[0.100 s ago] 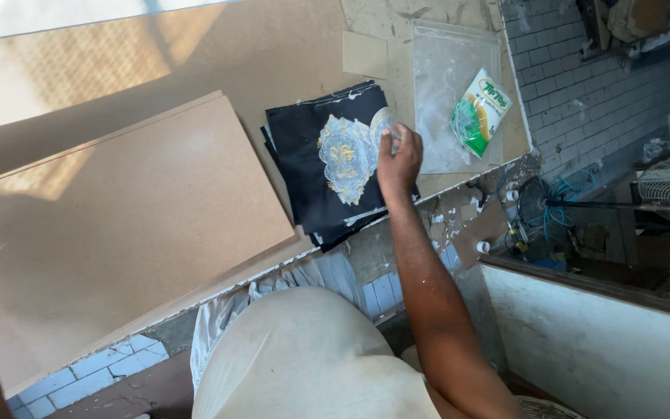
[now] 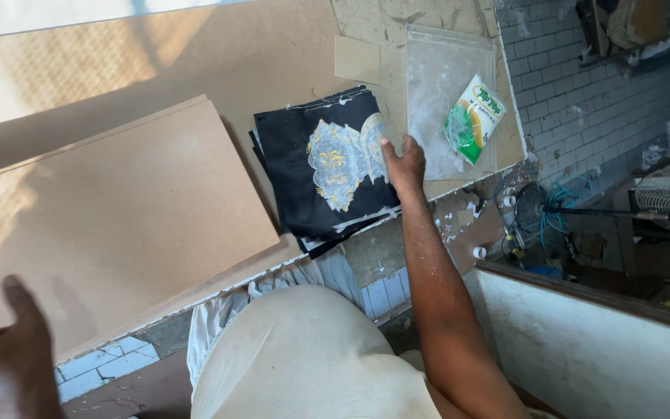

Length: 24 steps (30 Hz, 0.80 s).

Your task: The person prepares a cardboard sheet by applying glue and then places a black embroidered pillow onto it, pressing it down to adhere. They handle multiple pillow pieces and cardboard sheets during the process.

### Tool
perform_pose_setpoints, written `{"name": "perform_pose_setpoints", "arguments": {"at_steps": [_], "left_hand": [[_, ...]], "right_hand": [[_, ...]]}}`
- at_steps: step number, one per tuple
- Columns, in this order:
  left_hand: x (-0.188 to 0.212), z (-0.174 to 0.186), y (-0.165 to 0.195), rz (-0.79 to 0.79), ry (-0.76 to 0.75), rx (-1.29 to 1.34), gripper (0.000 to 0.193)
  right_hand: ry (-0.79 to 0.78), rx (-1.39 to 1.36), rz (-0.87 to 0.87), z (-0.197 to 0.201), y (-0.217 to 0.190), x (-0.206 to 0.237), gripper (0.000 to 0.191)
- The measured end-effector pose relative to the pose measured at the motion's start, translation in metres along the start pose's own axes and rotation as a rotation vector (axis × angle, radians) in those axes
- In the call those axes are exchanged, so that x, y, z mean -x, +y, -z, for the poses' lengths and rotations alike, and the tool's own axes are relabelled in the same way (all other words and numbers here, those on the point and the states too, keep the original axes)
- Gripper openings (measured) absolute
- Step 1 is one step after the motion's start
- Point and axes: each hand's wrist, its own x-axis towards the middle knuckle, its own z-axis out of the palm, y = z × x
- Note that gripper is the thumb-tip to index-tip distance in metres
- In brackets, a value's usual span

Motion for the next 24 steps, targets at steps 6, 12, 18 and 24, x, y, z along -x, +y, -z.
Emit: {"name": "perform_pose_setpoints", "arguments": {"at_steps": [6,12,18,24], "left_hand": [[0.077,-0.095,0.159,-0.647,0.008,0.021,0.041],[0.133,-0.178,0.279,-0.609,-0.183,0.227,0.042],[0.157,-0.258,0.300,-0.425,-0.277,0.258,0.055],[0.176,-0.290,0.286,-0.234,-0.238,0.259,0.060]], "right_hand": [[-0.373,-0.140,-0.229,-0.005,0.018,-0.013,0.063],[-0.449,-0.330,0.065,0.002,0.032,-0.029,0.047],[-0.678,-0.629,-0.397,0.003,0.042,-0.042,0.084],[-1.136,-1.059,-0.388,0.040,0.029,-0.063,0.054]]}}
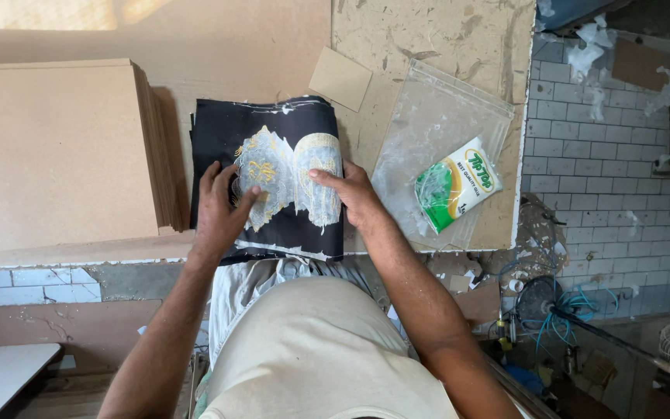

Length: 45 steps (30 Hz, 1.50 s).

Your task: The person prepares a cardboard sheet by applying glue and then places a black embroidered pillow onto it, pressing it down to adhere. They handle multiple pillow pieces and cardboard sheets during the process.

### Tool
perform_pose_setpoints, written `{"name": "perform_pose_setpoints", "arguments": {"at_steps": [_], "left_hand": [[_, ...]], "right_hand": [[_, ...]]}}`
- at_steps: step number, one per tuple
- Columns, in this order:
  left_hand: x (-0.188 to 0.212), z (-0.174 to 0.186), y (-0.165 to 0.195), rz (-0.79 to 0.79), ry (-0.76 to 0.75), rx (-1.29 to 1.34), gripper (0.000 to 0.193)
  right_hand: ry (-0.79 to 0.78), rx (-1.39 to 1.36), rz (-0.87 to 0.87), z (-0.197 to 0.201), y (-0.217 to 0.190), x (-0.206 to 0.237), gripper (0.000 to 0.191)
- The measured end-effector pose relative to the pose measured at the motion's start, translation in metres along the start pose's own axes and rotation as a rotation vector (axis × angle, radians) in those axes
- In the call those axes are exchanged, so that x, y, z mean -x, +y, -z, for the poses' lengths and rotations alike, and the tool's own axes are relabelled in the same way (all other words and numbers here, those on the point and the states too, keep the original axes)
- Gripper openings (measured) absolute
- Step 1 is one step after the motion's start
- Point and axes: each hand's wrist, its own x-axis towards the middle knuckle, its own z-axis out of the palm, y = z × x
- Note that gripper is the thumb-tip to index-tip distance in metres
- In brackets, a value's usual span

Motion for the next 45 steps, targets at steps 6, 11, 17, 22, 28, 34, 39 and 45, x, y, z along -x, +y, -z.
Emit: {"name": "perform_pose_setpoints", "arguments": {"at_steps": [6,11,17,22,28,34,39,45], "left_hand": [[-0.018,0.018,-0.002,0.463,0.070,0.798,0.088],[-0.006,0.047,0.013,0.623,0.091,1.440,0.113],[0.008,0.037,0.007,0.324,-0.223,2.084,0.123],[0.005,-0.023,-0.021,0.768,-0.153,1.332,0.082],[0.014,-0.052,-0.043,0.609,0.008,1.141,0.043],[0.021,-0.022,-0.037,0.512,0.204,1.296,0.043],[0.026,-0.006,-0.032,0.667,0.154,1.288,0.045],[0.031,-0.008,-0.043,0.708,0.043,1.531,0.051]], "right_hand": [[-0.185,0.597,0.776,-0.022,-0.084,0.059,0.047],[-0.499,1.101,1.196,-0.006,-0.130,0.089,0.036],[-0.177,1.528,1.252,0.022,-0.123,0.030,0.026],[-0.021,1.396,1.010,0.036,-0.062,-0.029,0.043],[0.141,0.818,0.649,0.053,-0.010,-0.054,0.052],[-0.015,0.182,0.359,0.050,0.003,-0.067,0.040],[0.519,1.221,0.878,0.015,0.011,-0.044,0.039],[-0.398,1.372,1.019,-0.060,0.050,-0.010,0.086]]}}
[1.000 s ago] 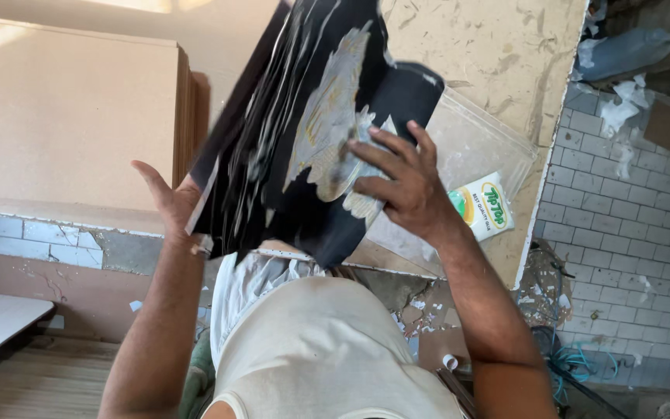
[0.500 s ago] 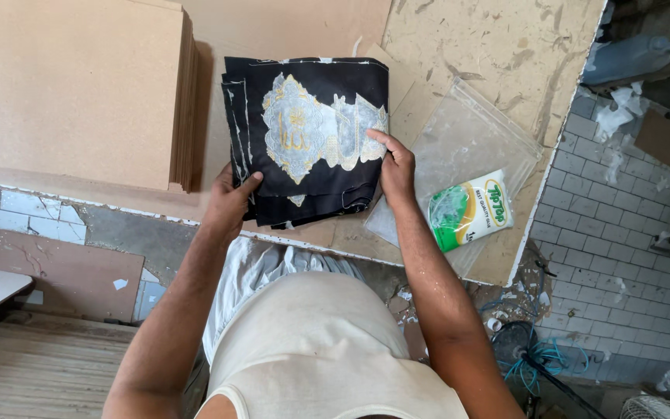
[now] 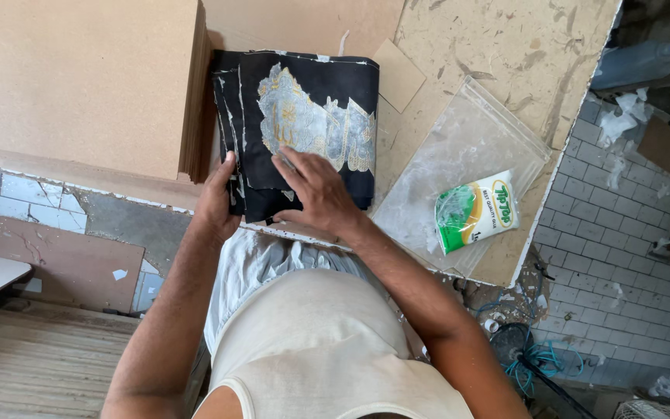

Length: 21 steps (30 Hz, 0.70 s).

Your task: The person prepares a cardboard sheet by applying glue and then places a black embroidered pillow onto it, pressing it down to adhere. They handle multiple pillow pieces and cardboard sheets during the process.

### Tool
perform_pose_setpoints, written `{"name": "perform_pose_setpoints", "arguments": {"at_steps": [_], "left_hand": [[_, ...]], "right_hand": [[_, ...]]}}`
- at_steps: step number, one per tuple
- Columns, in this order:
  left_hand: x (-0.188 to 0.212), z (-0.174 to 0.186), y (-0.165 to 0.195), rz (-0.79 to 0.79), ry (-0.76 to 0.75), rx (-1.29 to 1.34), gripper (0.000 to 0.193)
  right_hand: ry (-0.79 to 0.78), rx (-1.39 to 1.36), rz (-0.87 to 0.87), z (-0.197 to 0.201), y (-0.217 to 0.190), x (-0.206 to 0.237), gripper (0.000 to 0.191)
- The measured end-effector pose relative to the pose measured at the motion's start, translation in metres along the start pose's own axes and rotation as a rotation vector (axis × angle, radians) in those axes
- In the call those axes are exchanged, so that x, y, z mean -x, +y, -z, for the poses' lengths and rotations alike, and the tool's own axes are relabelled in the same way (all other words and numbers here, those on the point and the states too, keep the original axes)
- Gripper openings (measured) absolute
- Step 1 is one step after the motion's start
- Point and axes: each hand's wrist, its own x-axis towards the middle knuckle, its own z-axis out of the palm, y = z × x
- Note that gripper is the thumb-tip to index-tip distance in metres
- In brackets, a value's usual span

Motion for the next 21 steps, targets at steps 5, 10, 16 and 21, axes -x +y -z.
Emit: {"name": "perform_pose_setpoints", "arguments": {"at_steps": [5,10,16,21], "left_hand": [[0.001,0.010,0.003,-0.008,0.050,-0.176,0.059],[0.004,0.010,0.011,0.000,0.080,-0.291,0.060],[0.011,-0.011,0.015,-0.357,-0.083,-0.560,0.064],[0.003,-0.014,0.027,-0.009,0.113,-0.236,0.056]], "right_hand": [[-0.005,-0.272,-0.159,-0.013,0.006,0.007,0.039],[0.079,-0.473,-0.282,0.001,0.018,0.010,0.025],[0.132,-0.514,-0.186,-0.017,-0.012,-0.020,0.082],[-0.132,-0.404,-0.921,-0.003,0.005,-0.032,0.032]]}}
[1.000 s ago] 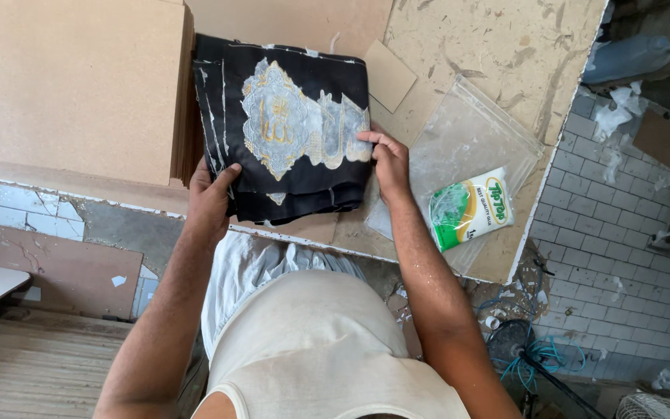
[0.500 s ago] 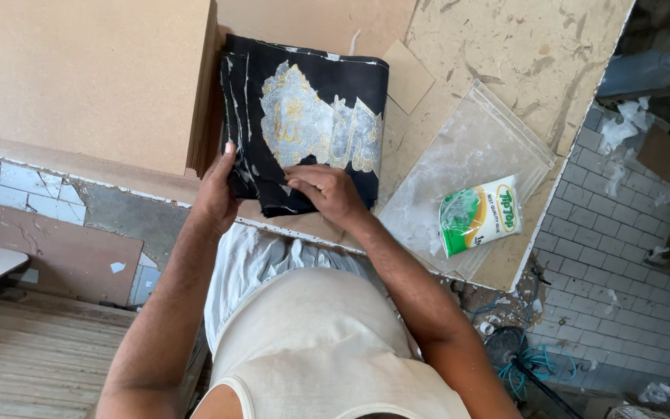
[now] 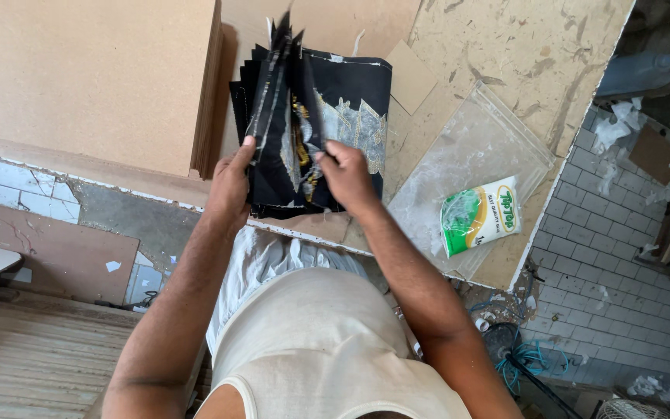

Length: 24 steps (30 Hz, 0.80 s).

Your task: The person prepares a cardboard sheet by applying glue and then places a black embroidered pillow onto it, pressing it down to adhere. They handle multiple pillow pieces and cardboard sheets during the process.

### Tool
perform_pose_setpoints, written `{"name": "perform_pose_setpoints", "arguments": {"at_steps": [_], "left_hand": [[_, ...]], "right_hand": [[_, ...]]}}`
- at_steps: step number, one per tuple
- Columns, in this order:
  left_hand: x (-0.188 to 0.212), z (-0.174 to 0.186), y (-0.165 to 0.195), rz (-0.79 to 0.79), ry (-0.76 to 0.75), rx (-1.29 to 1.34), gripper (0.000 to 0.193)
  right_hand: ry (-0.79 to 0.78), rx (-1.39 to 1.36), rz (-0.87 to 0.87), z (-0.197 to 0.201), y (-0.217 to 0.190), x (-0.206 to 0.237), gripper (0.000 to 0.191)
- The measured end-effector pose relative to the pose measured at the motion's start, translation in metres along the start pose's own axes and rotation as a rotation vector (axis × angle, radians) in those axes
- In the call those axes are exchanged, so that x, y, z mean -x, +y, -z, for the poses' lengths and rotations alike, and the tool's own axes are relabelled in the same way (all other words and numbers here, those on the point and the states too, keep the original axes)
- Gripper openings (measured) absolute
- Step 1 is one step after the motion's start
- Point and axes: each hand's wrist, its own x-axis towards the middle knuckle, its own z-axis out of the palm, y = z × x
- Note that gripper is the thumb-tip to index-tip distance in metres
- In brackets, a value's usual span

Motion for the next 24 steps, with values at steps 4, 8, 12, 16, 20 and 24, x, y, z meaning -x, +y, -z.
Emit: {"name": "perform_pose_setpoints", "arguments": {"at_steps": [4,8,12,16,20,24], "left_hand": [[-0.002,0.032,-0.002,-0.016,0.088,0.066,0.049],[0.000,0.055,-0.013,0.062,0.190,0.172,0.037],[0.001,0.046,-0.014,-0.026,-0.021,0.265,0.021],[0.003,0.018,-0.008,-0.054,-0.201,0.123,0.009],[-0.002,-0.003,-0.009,-0.068,-0.216,0.126,0.012],[-0.012,0.002,-0.019,-0.059,-0.102,0.150,0.019]], "right_hand": [[0.305,-0.885,0.248,0.079,0.020,0.013,0.017],[0.576,-0.739,0.440,0.129,0.033,0.040,0.046],[0.561,-0.192,0.683,0.121,0.009,0.052,0.044],[0.317,0.059,0.661,0.060,-0.034,0.050,0.025],[0.298,0.269,0.678,0.010,-0.049,0.044,0.048],[0.163,0.092,0.490,0.012,-0.030,0.026,0.024]]}}
